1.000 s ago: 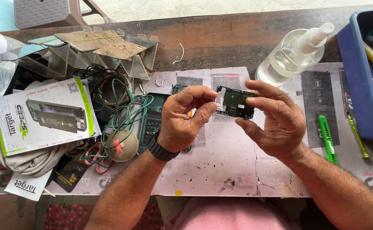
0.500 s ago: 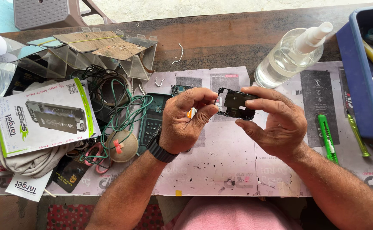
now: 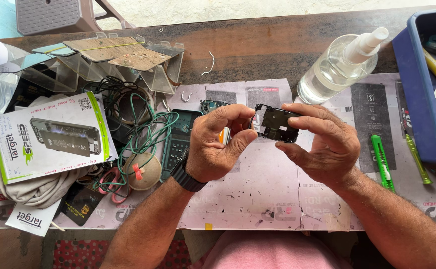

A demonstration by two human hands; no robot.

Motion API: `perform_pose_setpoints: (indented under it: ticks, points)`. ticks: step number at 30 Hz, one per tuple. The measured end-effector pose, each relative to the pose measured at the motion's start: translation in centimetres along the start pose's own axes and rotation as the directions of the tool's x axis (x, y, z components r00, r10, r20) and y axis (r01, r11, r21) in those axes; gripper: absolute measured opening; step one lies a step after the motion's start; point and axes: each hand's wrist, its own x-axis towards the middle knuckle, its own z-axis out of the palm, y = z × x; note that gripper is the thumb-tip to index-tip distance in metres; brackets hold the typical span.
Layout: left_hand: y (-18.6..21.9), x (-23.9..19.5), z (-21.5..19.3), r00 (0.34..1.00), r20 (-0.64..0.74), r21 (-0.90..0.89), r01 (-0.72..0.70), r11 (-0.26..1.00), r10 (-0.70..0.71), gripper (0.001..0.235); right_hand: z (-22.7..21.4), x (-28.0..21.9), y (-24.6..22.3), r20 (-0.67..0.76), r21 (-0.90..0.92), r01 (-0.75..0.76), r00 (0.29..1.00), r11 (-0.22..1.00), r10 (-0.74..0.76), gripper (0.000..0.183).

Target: The person applies adhesive to a small black electronic component, then repeatedly inspects and manipulates it by hand. They later use a yellow plastic tool to press or adjust parts of the component. The work occurs on a cluttered table with various tools and disassembled phone parts visible.

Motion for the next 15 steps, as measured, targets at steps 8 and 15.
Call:
perform_pose_setpoints:
  ticks: [8,15]
  points:
    - [0.09,-0.07,-0.13,0.999,0.004,-0.032,0.035,0.999,-0.035,0.032,-0.02,-0.04,-0.08,0.003,-0.043,0.001,1.000,0.999,-0.001,0.045]
    - [-0.01,0.01,-0.05,0.999,0.008,-0.051,0.047,0.998,-0.046,0.032,-0.04,-0.01,0.03,0.001,-0.031,0.005,1.000,0.999,-0.005,0.045]
